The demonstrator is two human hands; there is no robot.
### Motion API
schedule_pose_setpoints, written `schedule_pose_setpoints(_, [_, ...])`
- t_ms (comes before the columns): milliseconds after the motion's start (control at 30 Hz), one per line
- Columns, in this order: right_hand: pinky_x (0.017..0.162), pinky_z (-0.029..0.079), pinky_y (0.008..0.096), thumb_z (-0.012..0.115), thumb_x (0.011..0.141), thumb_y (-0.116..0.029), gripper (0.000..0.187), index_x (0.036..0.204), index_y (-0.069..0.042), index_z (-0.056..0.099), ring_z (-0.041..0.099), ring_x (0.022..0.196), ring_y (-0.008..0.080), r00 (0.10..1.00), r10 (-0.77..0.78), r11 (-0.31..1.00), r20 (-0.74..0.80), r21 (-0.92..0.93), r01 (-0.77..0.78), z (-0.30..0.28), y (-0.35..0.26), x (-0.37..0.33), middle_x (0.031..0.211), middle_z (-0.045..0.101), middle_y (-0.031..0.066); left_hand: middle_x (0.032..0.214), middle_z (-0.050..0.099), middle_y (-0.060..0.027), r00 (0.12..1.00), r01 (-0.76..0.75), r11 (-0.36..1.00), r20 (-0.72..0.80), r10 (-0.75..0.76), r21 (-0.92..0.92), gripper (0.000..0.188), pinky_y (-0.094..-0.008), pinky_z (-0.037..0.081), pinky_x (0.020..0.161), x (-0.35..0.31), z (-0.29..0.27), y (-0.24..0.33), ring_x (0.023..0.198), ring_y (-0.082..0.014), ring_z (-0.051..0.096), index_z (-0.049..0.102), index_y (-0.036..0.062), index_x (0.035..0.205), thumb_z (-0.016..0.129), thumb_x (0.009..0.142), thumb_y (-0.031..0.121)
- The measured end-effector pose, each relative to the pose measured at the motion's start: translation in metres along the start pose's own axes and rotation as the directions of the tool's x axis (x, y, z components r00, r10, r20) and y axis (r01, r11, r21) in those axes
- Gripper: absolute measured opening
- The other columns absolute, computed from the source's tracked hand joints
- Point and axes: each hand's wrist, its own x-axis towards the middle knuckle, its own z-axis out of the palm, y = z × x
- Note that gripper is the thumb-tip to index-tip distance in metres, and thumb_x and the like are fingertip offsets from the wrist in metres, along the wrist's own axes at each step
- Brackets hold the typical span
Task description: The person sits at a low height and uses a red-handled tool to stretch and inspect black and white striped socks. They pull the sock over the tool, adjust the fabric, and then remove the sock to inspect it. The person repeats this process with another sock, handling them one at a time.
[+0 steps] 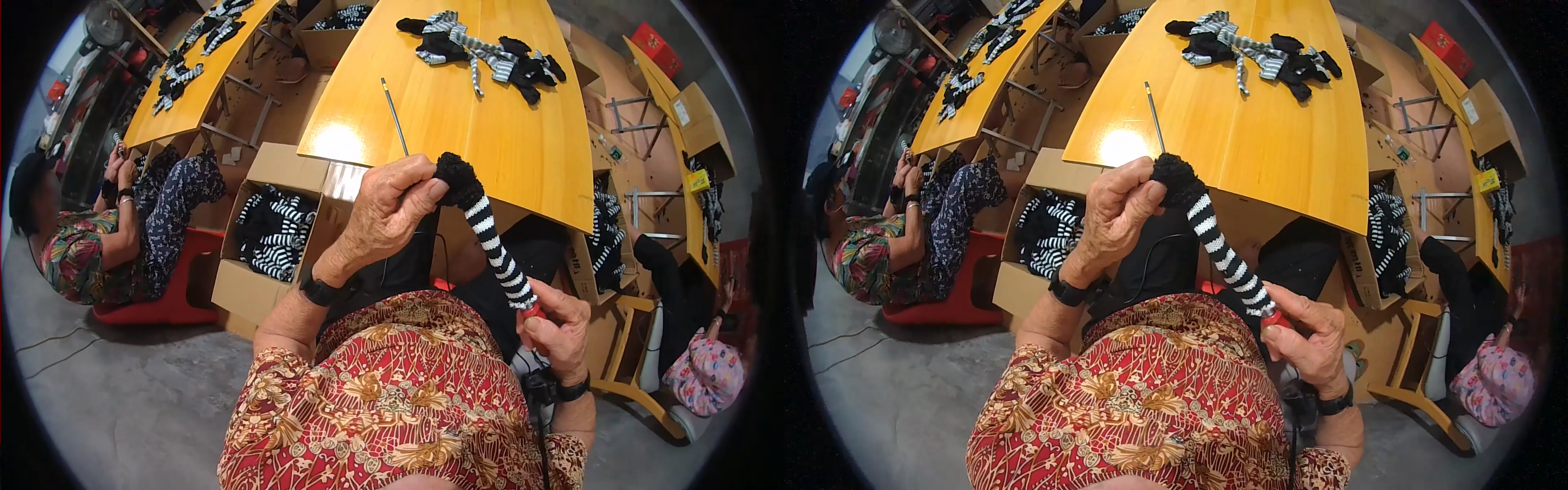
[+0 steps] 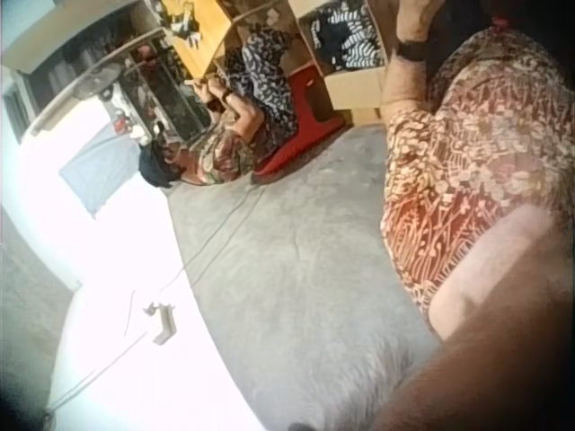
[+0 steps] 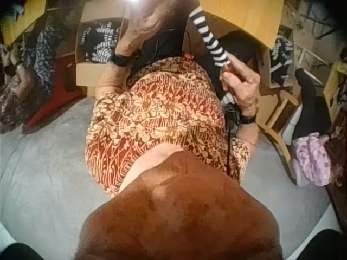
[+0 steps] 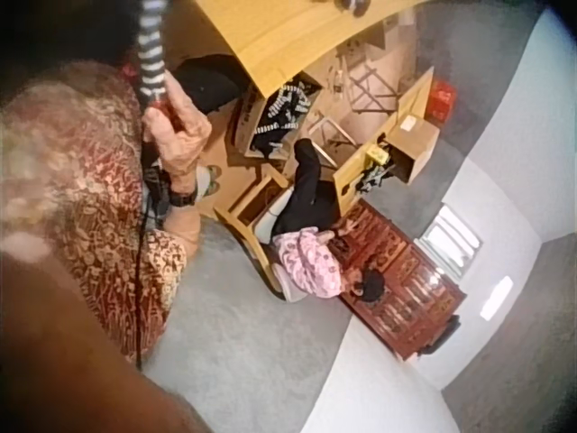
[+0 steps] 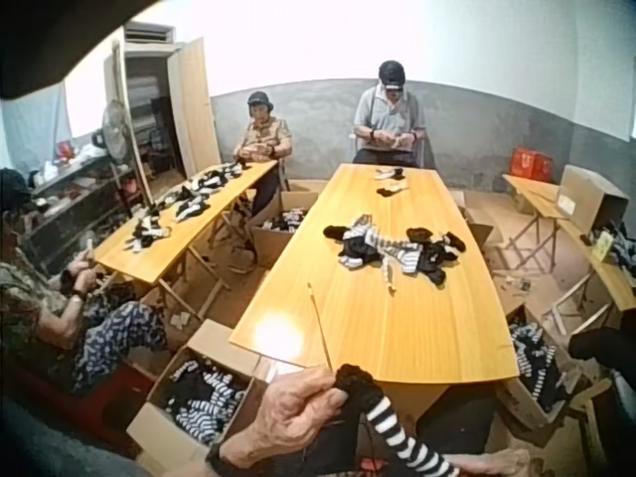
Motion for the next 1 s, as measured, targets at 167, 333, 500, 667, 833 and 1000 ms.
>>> schedule_pose_setpoints(167, [0.057, 0.048, 0.0209, 0.066, 0.076, 0.005, 0.047, 0.123, 0.004, 0.062, 0.058, 0.060, 0.0079, 0.981, -0.032, 0.995, -0.190, 0.087, 0.050, 0.024, 0.018, 0.002, 0.079, 0.066, 0.0062, 0.086, 0.058, -0.0008, 0.990, 0.137, 0.988, 0.003, -0.137, -0.068, 0.023, -0.0202, 0.050, 0.062, -0.009, 0.015, -0.011, 0.070, -0.0059, 0.057, 0.062, -0.0036, 0.104, 0.057, 0.099, 0.018])
schedule_pose_setpoints(333, [0.055, 0.046, 0.0258, 0.065, 0.068, 0.008, 0.051, 0.118, 0.004, 0.065, 0.058, 0.061, 0.0136, 0.869, -0.495, 0.772, -0.027, -0.472, 0.425, 0.016, 0.015, 0.024, 0.072, 0.062, 0.0076, 0.093, 0.061, -0.0012, 0.986, 0.155, 0.938, -0.010, -0.166, -0.311, 0.027, -0.0211, 0.048, 0.067, -0.009, 0.021, 0.012, 0.074, -0.0060, 0.057, 0.062, -0.0019, 0.109, 0.057, 0.099, 0.022])
schedule_pose_setpoints(500, [0.051, 0.042, 0.0276, 0.064, 0.067, 0.010, 0.051, 0.118, 0.003, 0.065, 0.054, 0.056, 0.0155, 0.840, -0.533, 0.672, 0.105, -0.552, 0.495, 0.006, 0.000, 0.028, 0.067, 0.057, 0.0057, 0.091, 0.062, -0.0002, 0.957, 0.254, 0.903, -0.042, -0.285, -0.347, 0.023, -0.0210, 0.047, 0.078, -0.001, 0.008, 0.018, 0.083, -0.0061, 0.057, 0.063, 0.0010, 0.113, 0.064, 0.094, 0.016])
schedule_pose_setpoints(667, [0.050, 0.041, 0.0269, 0.065, 0.068, 0.009, 0.053, 0.120, 0.002, 0.064, 0.053, 0.055, 0.0140, 0.856, -0.503, 0.666, 0.123, -0.576, 0.474, 0.003, -0.005, 0.023, 0.065, 0.055, 0.0053, 0.088, 0.061, 0.0010, 0.976, 0.200, 0.900, 0.002, -0.216, -0.387, 0.017, -0.0210, 0.048, 0.076, 0.001, 0.000, 0.008, 0.081, -0.0061, 0.057, 0.064, 0.0011, 0.106, 0.067, 0.091, 0.008])
schedule_pose_setpoints(833, [0.055, 0.044, 0.0226, 0.066, 0.073, 0.004, 0.049, 0.122, 0.003, 0.063, 0.056, 0.061, 0.0085, 0.993, -0.120, 0.956, -0.015, -0.271, 0.111, 0.007, -0.006, 0.010, 0.072, 0.062, 0.0047, 0.087, 0.062, -0.0003, 0.980, 0.048, 0.968, -0.177, -0.094, -0.247, 0.011, -0.0211, 0.048, 0.075, -0.004, 0.006, -0.012, 0.081, -0.0069, 0.059, 0.064, 0.0003, 0.100, 0.067, 0.090, 0.004])
schedule_pose_setpoints(1000, [0.061, 0.047, 0.0227, 0.067, 0.075, 0.002, 0.046, 0.121, 0.005, 0.062, 0.060, 0.067, 0.0082, 0.982, -0.136, 0.975, -0.130, -0.192, 0.109, 0.020, 0.012, 0.006, 0.081, 0.066, 0.0058, 0.088, 0.064, -0.0005, 0.958, 0.086, 0.916, -0.220, -0.183, -0.392, 0.008, -0.0206, 0.048, 0.075, 0.000, 0.019, -0.014, 0.083, -0.0069, 0.059, 0.063, -0.0004, 0.098, 0.065, 0.091, 0.004])
